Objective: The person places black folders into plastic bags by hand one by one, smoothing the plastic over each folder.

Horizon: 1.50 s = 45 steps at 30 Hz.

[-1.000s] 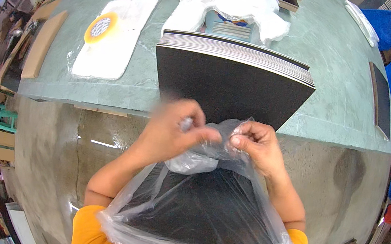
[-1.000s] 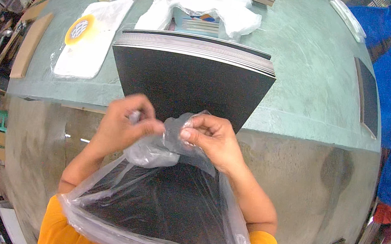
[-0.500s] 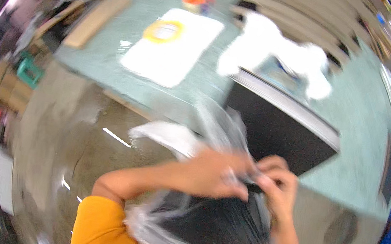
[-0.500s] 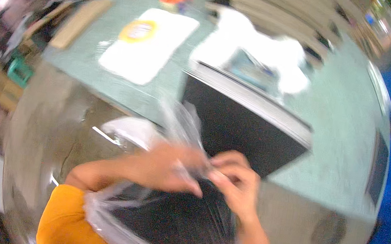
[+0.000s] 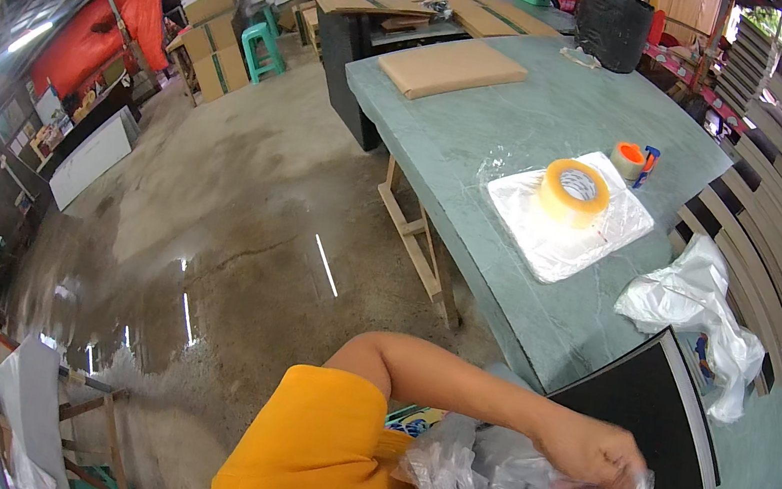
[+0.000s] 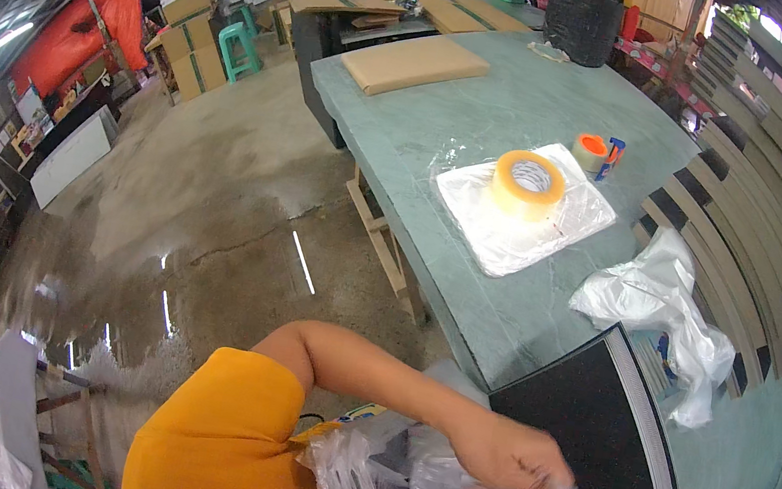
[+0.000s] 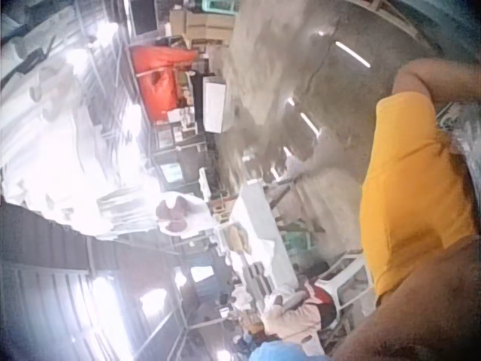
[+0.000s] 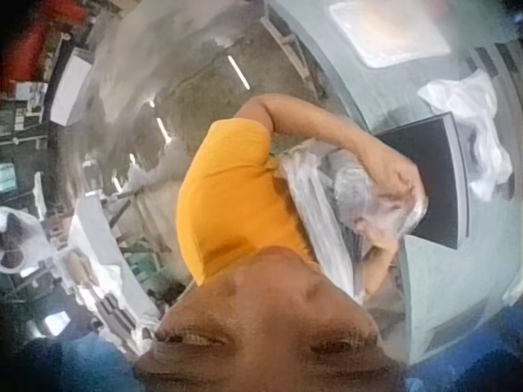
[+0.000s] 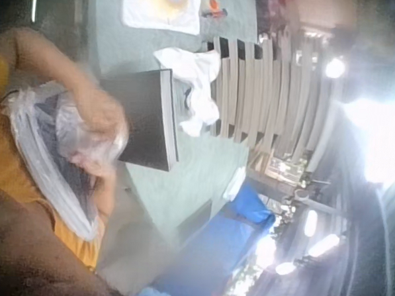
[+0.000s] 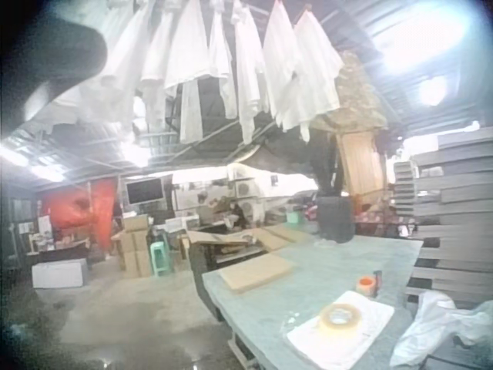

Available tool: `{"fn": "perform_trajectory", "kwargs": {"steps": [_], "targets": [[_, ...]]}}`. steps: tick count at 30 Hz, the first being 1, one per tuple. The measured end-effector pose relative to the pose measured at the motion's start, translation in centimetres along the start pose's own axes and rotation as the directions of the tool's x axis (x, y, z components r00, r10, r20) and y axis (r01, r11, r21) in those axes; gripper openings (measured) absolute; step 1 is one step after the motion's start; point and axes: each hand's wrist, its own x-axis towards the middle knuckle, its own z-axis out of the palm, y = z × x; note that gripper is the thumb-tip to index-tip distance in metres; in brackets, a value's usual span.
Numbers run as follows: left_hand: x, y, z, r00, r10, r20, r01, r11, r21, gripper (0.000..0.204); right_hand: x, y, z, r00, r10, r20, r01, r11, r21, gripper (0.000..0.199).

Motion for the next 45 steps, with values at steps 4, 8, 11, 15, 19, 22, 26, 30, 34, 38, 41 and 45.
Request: {"fn": "perform_trajectory", "kwargs": {"steps": [4,8,11,15,19,22,26,30,34,38,41,45], "targets": [[-0.3,2.8,-2.4,0.916,-0.221,0.334,0.159,0.966,0.203,0.02,-3.6,-5.4,-1.4,0.961,0.271,-0.053,-0.176,0.452,-0.874,0.037],[0.5,7.3,-0.9,0.909,0.057,0.414,-0.008,0.993,-0.121,0.02,-5.6,-6.6,-1.0,0.929,0.265,-0.257,-0.202,-0.217,-0.955,0.041],[-1.3,6.3,0.8,0.718,-0.258,0.647,-0.386,0.625,0.678,0.018,-5.7,-7.6,-0.8,0.926,0.204,-0.318,-0.223,-0.384,-0.896,0.043],[-1.3,4.1,-2.0,0.907,-0.372,0.198,-0.212,0.004,0.977,0.014,-5.9,-10.7,2.5,0.939,0.211,-0.271,-0.144,-0.474,-0.869,0.042],[-2.2,4.3,3.1,0.789,-0.047,0.613,-0.602,0.139,0.786,0.013,-6.0,-10.9,2.6,0.942,0.24,-0.233,-0.091,-0.487,-0.869,0.036],[-3.3,2.1,-1.1,0.876,-0.445,0.185,-0.158,0.097,0.983,0.012,-6.4,-11.3,4.1,0.921,0.338,-0.195,-0.023,-0.452,-0.892,0.031],[-6.3,-1.8,-3.0,0.879,-0.454,0.146,-0.161,0.005,0.987,0.016,-7.1,-13.7,3.0,0.968,-0.01,-0.25,-0.25,-0.077,-0.965,0.025],[-3.4,3.7,-5.0,0.977,-0.214,0.002,0.168,0.775,0.609,0.035,-8.3,-13.2,-8.4,0.348,-0.933,-0.096,0.07,0.128,-0.989,0.036],[-5.6,2.9,-11.1,0.704,0.192,-0.683,0.534,0.49,0.689,0.026,-3.4,-6.8,0.5,0.765,-0.626,0.151,0.242,0.063,-0.968,0.033],[-2.5,3.8,-8.2,0.846,0.24,-0.476,0.437,0.201,0.877,0.046,-1.3,-8.8,-0.5,0.485,-0.874,0.029,-0.067,-0.07,-0.995,0.059],[-0.6,4.1,-7.4,0.921,0.16,-0.356,0.345,0.091,0.934,0.056,-2.6,-9.6,-0.8,0.541,-0.84,0.026,-0.15,-0.127,-0.981,0.066],[-0.7,4.8,-7.5,0.949,0.188,-0.252,0.24,0.088,0.967,0.067,-5.3,-9.3,-2.1,0.455,-0.89,0.005,0.037,0.013,-0.999,0.045]]}}
